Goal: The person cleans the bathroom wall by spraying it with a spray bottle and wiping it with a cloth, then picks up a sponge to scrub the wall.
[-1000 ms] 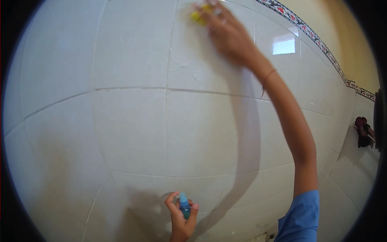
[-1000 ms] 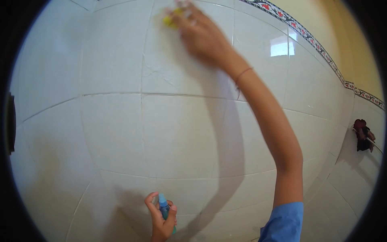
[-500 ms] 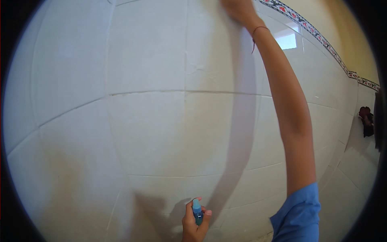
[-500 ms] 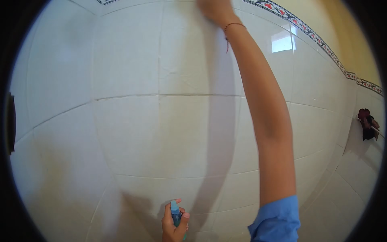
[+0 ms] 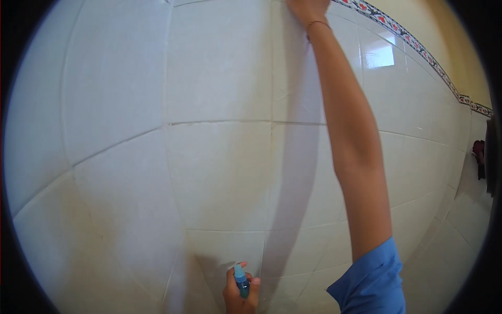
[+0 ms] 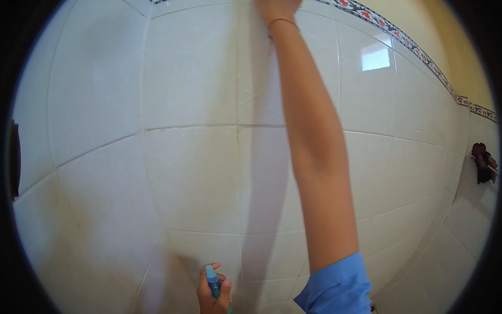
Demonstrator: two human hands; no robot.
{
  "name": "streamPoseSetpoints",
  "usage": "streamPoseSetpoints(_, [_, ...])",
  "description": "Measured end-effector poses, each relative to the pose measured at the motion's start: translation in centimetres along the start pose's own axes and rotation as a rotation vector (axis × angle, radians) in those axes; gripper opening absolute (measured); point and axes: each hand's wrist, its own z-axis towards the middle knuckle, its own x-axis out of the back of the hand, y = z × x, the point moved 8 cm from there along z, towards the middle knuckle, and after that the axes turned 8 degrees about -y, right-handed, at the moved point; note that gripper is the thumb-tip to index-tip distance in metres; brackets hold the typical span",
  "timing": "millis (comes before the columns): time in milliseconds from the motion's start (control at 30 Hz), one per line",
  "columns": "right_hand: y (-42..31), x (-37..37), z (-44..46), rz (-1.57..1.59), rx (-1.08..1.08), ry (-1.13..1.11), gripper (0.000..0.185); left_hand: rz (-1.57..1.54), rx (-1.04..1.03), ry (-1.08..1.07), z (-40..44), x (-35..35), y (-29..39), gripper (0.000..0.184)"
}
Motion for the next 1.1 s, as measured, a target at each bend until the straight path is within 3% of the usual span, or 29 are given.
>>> streamPoseSetpoints(33, [-1.4,0.1,0.0,-0.047,-0.059,0.064,0.031,0.021,0.026,0.034,-0.2,0.5,-0.2,0.038])
streamPoseSetpoints(100, [-6.2,-1.3,0.1,0.146,0.069,-0.153,0.032,-0.053,0.086,0.021,1.0,-0.3,1.5,0.038])
streamPoseSetpoints(133, [-9.3,-0.1,-1.3,0.358,0.295,-0.063,0.033,-0.121,0.138,0.014,1.1,-0.5,1.7,0.038])
streamPoseSetpoints(167, [-11.7,-0.8,-2.0,0.356,0.399,-0.107,0.035,-0.122,0.145,0.018,1.0,-0.7,1.9,0.038])
streamPoseSetpoints(267, [-8.9,-0.7,-0.7,0.377,0.381,-0.112,0.037,-0.037,0.064,-0.002,0.6,-1.0,3.2,0.04])
streamPoseSetpoints(400, [-8.4,-1.1,0.4,0.15,0.06,-0.067,0.038,0.057,0.049,0.029,-0.2,-0.7,3.2,0.05])
streamPoseSetpoints(433, [-10.2,-1.4,0.2,0.213,0.072,-0.08,0.038,0.031,0.045,0.06,-0.3,-0.5,3.0,0.054])
streamPoseSetpoints(500, [-16.2,-1.8,-1.8,0.323,0.335,-0.136,0.038,0.091,0.027,0.044,-0.4,-0.2,2.6,0.056])
streamPoseSetpoints(533, [-18.7,0.4,-3.7,0.421,0.618,-0.05,0.038,0.153,0.005,0.014,-0.5,-0.1,2.5,0.058])
streamPoseSetpoints(633, [-16.3,-1.4,-1.9,0.428,0.551,-0.152,0.036,0.232,0.022,0.053,-1.1,0.6,2.1,0.056])
streamPoseSetpoints(700, [-13.4,-3.1,1.1,0.292,0.273,-0.242,0.037,0.215,0.052,0.06,-1.5,1.6,2.4,0.054])
streamPoseSetpoints(800, [-16.0,0.0,-0.9,0.407,0.243,-0.36,0.034,0.182,0.072,0.105,-1.8,2.6,3.2,0.051])
streamPoseSetpoints(867, [-19.6,2.8,-5.8,0.481,0.579,-0.01,0.031,0.183,0.047,0.134,-2.0,3.3,3.6,0.049])
streamPoseSetpoints(933, [-17.6,3.2,-4.9,0.572,0.643,-0.04,0.031,0.155,0.051,0.116,-1.9,3.2,3.5,0.05])
streamPoseSetpoints(1000, [-12.5,-0.1,-1.1,0.462,0.428,-0.3,0.033,0.196,0.057,0.101,-2.4,3.3,3.9,0.05])
streamPoseSetpoints(1033, [-10.5,-2.2,-0.2,0.375,0.338,-0.152,0.033,0.23,0.035,0.102,-2.1,3.2,4.2,0.05])
streamPoseSetpoints(1067, [-10.4,-0.8,-0.7,0.363,0.342,-0.157,0.033,0.225,0.032,0.09,-2.1,3.0,4.2,0.05])
streamPoseSetpoints(1100, [-11.1,0.5,-1.7,0.46,0.295,-0.339,0.034,0.174,0.045,0.098,-2.3,3.0,4.0,0.05])
